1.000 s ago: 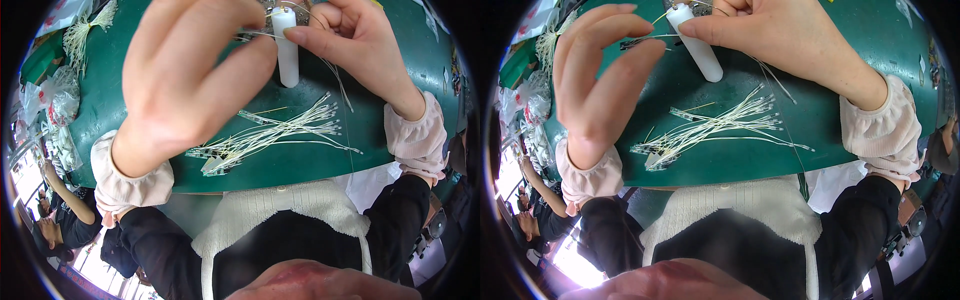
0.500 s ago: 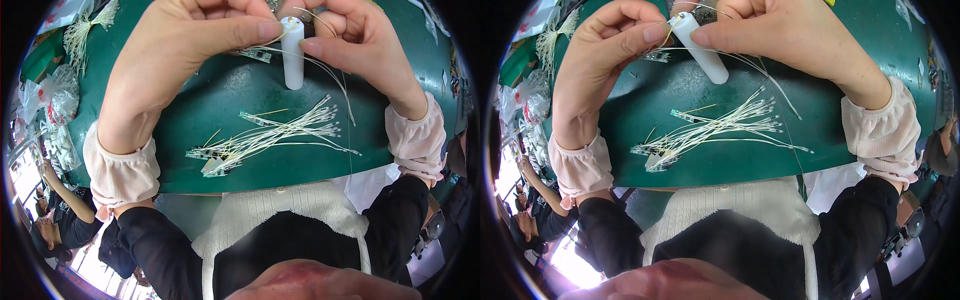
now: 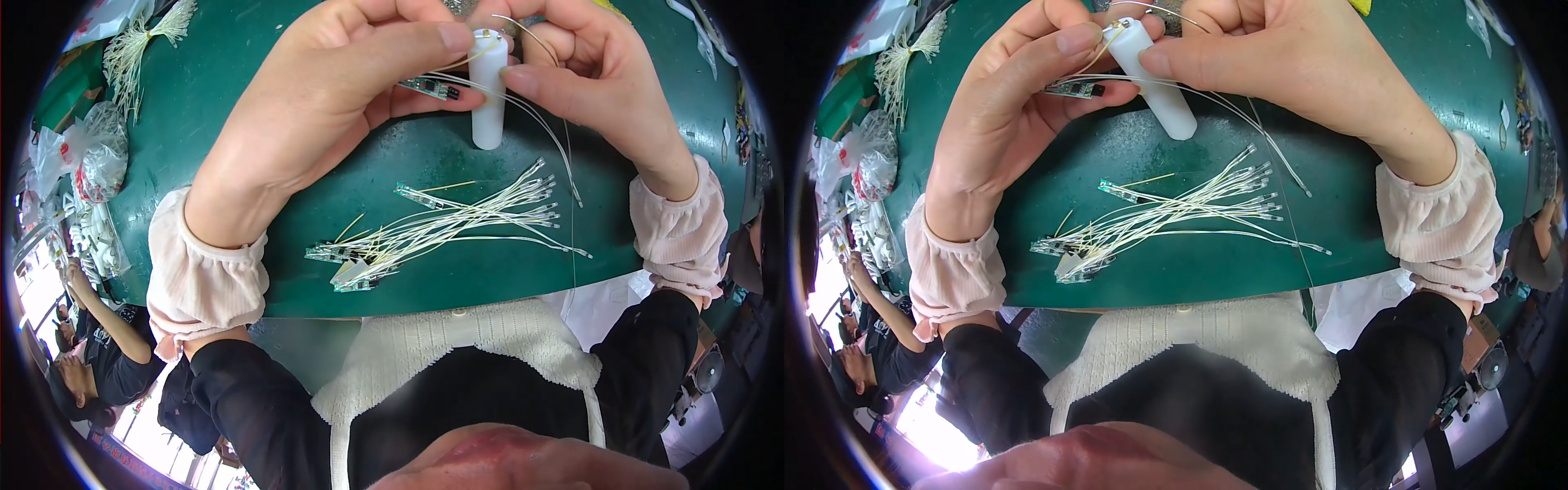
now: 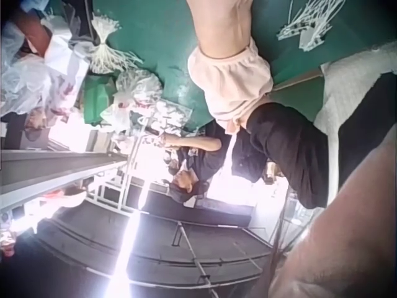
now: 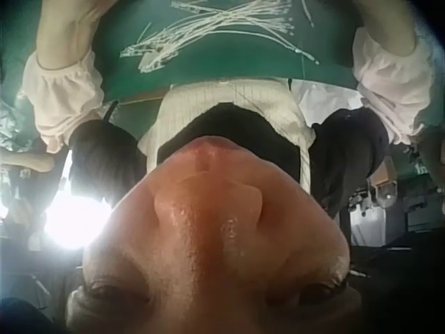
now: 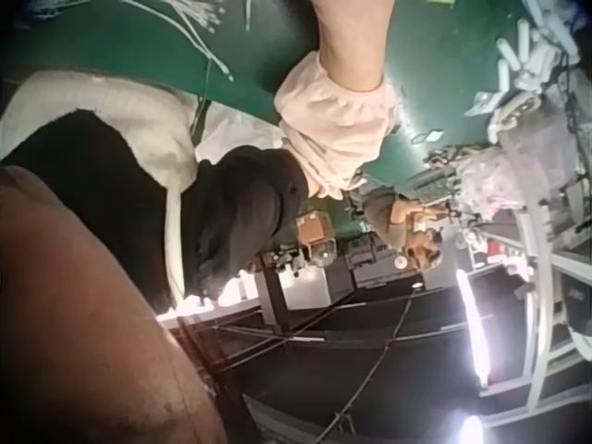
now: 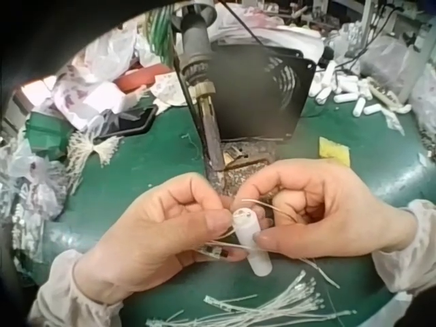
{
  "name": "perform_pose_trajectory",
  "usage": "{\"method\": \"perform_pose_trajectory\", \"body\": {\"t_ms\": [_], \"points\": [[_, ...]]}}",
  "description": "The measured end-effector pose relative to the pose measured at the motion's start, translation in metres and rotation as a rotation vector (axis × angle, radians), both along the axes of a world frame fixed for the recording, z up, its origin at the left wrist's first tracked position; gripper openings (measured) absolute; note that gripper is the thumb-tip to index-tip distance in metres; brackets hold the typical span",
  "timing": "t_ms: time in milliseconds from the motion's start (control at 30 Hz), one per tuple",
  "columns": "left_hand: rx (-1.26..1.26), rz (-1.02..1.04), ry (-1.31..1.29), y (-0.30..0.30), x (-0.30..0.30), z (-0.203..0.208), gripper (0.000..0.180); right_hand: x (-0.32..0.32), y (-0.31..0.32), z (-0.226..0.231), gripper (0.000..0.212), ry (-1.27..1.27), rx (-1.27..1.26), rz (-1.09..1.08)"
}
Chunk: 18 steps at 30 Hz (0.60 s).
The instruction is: Threading and securing wires through small plastic components on an assembly line.
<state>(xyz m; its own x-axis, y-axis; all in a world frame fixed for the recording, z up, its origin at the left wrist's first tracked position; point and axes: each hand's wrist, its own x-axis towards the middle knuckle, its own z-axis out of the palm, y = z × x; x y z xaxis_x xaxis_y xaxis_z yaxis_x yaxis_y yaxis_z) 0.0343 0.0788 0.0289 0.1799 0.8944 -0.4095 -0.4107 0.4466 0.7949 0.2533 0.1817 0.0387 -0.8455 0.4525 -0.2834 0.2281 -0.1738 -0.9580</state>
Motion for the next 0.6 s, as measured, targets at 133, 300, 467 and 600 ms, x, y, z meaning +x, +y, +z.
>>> {"method": "perform_pose_trajectory", "body": {"t_ms": [133, 300, 467, 600], "points": [[0.010, 0.022, -0.261, -0.001, -0.003, -0.001, 0.006, -0.005, 0.000, 0.010, 0.027, -0.051, 0.038, -0.009], [0.022, 0.085, -0.164, 0.000, -0.004, 0.001, 0.007, -0.001, -0.005, -0.005, 0.016, 0.052, 0.111, -0.168], [0.027, 0.105, -0.132, 0.003, -0.004, 0.002, 0.008, -0.002, -0.002, -0.007, 0.010, 0.160, 0.354, -0.136], [0.064, 0.093, -0.126, 0.003, -0.008, 0.000, 0.008, -0.006, -0.003, -0.009, 0.007, 0.146, 0.479, -0.138]]}}
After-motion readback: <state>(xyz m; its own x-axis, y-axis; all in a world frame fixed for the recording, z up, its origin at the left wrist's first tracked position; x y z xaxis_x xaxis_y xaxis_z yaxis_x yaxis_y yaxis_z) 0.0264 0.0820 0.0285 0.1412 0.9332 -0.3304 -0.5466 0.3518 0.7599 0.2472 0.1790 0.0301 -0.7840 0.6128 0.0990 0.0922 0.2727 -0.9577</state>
